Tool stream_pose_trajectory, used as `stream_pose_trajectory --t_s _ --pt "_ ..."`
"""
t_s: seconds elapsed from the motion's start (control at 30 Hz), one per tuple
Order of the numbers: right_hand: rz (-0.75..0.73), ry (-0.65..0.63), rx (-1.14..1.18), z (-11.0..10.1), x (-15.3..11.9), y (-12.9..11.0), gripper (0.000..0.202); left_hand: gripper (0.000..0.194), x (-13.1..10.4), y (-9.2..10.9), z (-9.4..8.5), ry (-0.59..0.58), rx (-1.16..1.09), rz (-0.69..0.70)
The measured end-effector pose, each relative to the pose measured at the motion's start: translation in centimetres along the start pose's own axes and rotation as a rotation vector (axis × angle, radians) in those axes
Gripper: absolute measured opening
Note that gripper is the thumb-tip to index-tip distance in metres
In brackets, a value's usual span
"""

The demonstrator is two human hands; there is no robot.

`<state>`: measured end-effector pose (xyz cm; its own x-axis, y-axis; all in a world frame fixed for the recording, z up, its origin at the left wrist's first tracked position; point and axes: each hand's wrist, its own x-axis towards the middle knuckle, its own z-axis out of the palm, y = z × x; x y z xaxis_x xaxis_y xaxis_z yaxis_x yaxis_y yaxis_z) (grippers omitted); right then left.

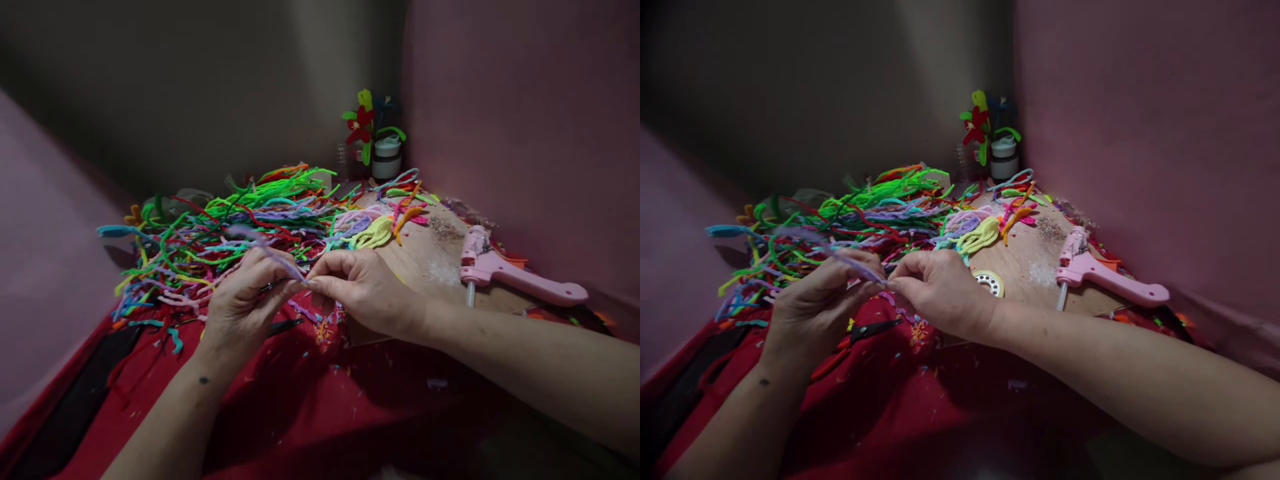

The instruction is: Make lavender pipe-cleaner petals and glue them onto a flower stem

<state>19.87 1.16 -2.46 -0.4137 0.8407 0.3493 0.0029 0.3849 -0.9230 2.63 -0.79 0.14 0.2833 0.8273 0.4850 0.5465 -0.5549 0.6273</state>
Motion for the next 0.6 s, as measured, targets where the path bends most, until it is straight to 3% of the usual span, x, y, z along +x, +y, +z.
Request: stream_pose_trajectory --t_s 0.13,0.2,0.43,0.6 --pt "-0.229 0.076 -0.352 0.3 -0.5 0.1 0.013 0.017 -0.1 -0.3 0.4 -0.205 -0.257 -0.394" --pt "-0.239 0.076 -0.383 0.4 -0.5 0.2 0.014 0.02 0.0 -0.5 0.4 -0.258 -0.406 -0.503" --pt "0.328 -0.14 0.298 -0.3 0.8 0.0 0.016 0.023 0.1 -0.7 -0.2 -0.119 -0.311 -0.485" --pt "0.481 -0.103 0.395 -0.3 0.8 -0.2 0.015 0.018 0.3 0.1 -0.2 -0.108 -0.223 -0.445"
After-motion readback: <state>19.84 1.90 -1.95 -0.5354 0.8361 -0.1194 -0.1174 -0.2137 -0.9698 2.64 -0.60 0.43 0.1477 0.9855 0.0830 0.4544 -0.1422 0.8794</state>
